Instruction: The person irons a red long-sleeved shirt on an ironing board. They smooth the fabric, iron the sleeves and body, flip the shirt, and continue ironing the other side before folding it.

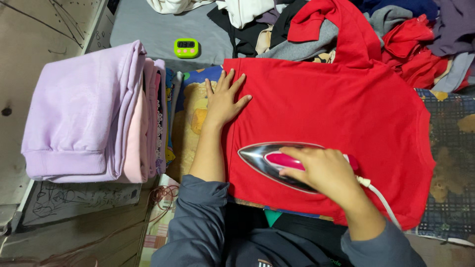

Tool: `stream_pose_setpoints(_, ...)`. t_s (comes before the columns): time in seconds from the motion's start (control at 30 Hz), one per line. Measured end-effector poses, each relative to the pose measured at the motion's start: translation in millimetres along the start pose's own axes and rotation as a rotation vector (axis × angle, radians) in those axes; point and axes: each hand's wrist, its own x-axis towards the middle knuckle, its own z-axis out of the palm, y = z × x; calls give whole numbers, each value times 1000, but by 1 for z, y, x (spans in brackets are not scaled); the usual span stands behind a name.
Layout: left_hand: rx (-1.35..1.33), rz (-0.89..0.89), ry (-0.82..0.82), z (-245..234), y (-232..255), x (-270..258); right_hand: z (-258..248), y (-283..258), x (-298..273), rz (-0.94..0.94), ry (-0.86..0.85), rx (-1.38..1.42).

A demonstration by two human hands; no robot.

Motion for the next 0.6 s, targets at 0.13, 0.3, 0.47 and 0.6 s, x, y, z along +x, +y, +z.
stream_pose_setpoints(0.13, -4, -4, -3, 0, 0, 0, 12, -18, -20, -56, -2, -87)
stream_pose_setpoints(0.3, -13, -11, -3, 2, -2, 1, 18, -16, -10, -37, 134, -219)
stream_pose_setpoints(0.47, -46, -23, -3, 5, -4, 4, 19, 19, 63, 83, 179, -262)
stream_pose_setpoints(0.6, -114, -21, 26, 2, -3, 3, 21, 43, 123, 112, 217, -268)
